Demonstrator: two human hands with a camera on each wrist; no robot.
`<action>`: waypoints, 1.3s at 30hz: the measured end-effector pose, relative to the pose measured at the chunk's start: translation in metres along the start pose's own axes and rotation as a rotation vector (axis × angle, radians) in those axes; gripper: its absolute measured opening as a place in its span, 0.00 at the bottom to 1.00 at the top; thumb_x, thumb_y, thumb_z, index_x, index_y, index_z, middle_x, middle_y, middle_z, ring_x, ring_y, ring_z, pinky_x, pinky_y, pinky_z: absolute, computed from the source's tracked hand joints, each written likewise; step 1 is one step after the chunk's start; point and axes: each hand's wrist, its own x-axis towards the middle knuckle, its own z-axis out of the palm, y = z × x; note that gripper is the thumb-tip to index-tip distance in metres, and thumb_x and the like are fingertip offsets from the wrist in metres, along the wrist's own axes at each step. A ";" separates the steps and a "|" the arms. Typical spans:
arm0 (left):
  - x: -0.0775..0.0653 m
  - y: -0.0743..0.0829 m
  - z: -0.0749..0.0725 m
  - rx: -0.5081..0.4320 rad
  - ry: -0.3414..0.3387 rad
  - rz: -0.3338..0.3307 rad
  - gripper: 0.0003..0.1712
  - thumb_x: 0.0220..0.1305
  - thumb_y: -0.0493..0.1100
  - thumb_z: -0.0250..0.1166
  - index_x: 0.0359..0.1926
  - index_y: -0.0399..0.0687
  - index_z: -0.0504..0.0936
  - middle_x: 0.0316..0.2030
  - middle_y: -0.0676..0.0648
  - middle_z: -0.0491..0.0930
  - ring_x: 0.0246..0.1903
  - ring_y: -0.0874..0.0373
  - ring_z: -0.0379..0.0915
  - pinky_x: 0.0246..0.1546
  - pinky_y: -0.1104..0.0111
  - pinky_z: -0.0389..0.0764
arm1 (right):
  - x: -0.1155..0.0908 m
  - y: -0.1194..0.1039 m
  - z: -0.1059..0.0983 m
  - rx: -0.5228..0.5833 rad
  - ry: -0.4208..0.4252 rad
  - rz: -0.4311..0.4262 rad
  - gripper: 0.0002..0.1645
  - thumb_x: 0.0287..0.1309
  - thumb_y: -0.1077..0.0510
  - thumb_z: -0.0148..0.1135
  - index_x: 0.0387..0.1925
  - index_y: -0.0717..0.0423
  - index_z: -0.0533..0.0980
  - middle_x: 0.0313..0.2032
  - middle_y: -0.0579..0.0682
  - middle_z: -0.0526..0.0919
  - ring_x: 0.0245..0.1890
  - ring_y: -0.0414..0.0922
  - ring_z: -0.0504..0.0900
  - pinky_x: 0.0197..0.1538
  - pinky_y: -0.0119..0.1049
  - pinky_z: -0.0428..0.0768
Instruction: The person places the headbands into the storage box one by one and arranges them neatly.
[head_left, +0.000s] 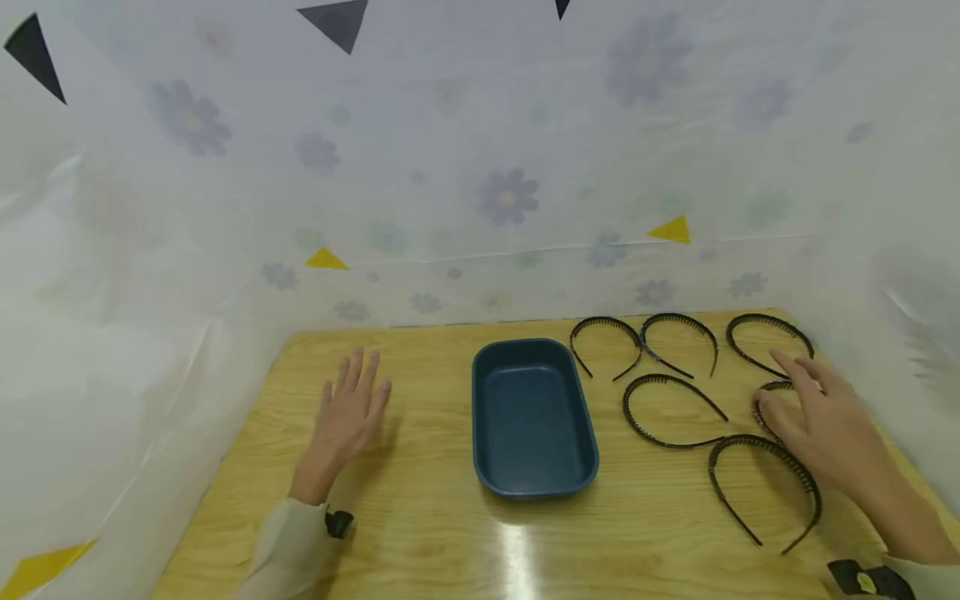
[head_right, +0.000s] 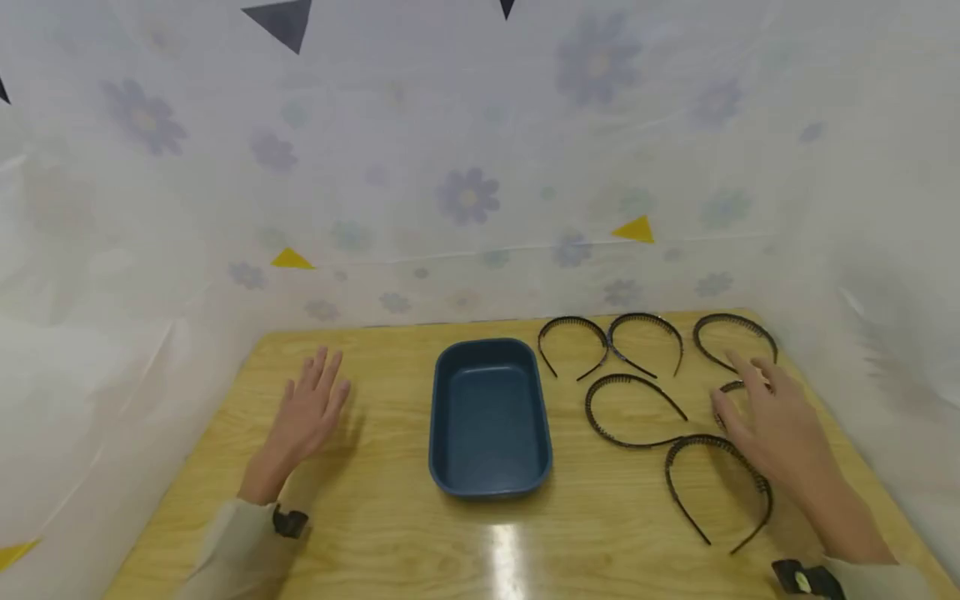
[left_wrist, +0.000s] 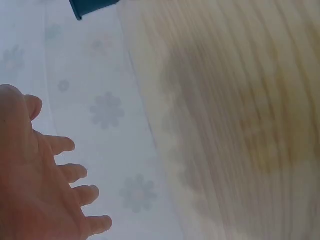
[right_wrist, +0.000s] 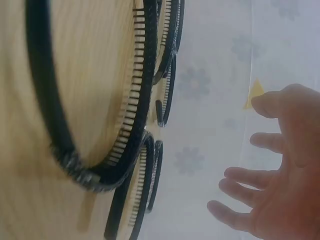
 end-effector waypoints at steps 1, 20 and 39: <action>0.000 0.004 0.001 -0.018 -0.004 0.001 0.39 0.83 0.60 0.34 0.83 0.46 0.41 0.81 0.39 0.32 0.79 0.36 0.28 0.70 0.30 0.38 | -0.003 0.002 -0.002 0.018 0.012 0.010 0.41 0.73 0.53 0.59 0.80 0.56 0.55 0.64 0.81 0.62 0.57 0.83 0.62 0.46 0.78 0.61; -0.002 0.086 0.042 -0.093 -0.054 0.062 0.39 0.83 0.61 0.38 0.83 0.46 0.45 0.82 0.44 0.38 0.80 0.41 0.31 0.72 0.33 0.40 | -0.023 0.066 -0.005 0.053 0.017 0.162 0.38 0.73 0.56 0.58 0.74 0.71 0.59 0.60 0.86 0.64 0.52 0.82 0.65 0.42 0.77 0.65; 0.002 0.108 0.066 0.005 -0.112 0.097 0.39 0.83 0.59 0.38 0.83 0.44 0.45 0.82 0.45 0.36 0.80 0.41 0.30 0.73 0.34 0.41 | -0.014 0.096 0.005 0.096 -0.151 0.192 0.28 0.74 0.60 0.57 0.67 0.73 0.68 0.56 0.85 0.70 0.48 0.81 0.73 0.37 0.70 0.75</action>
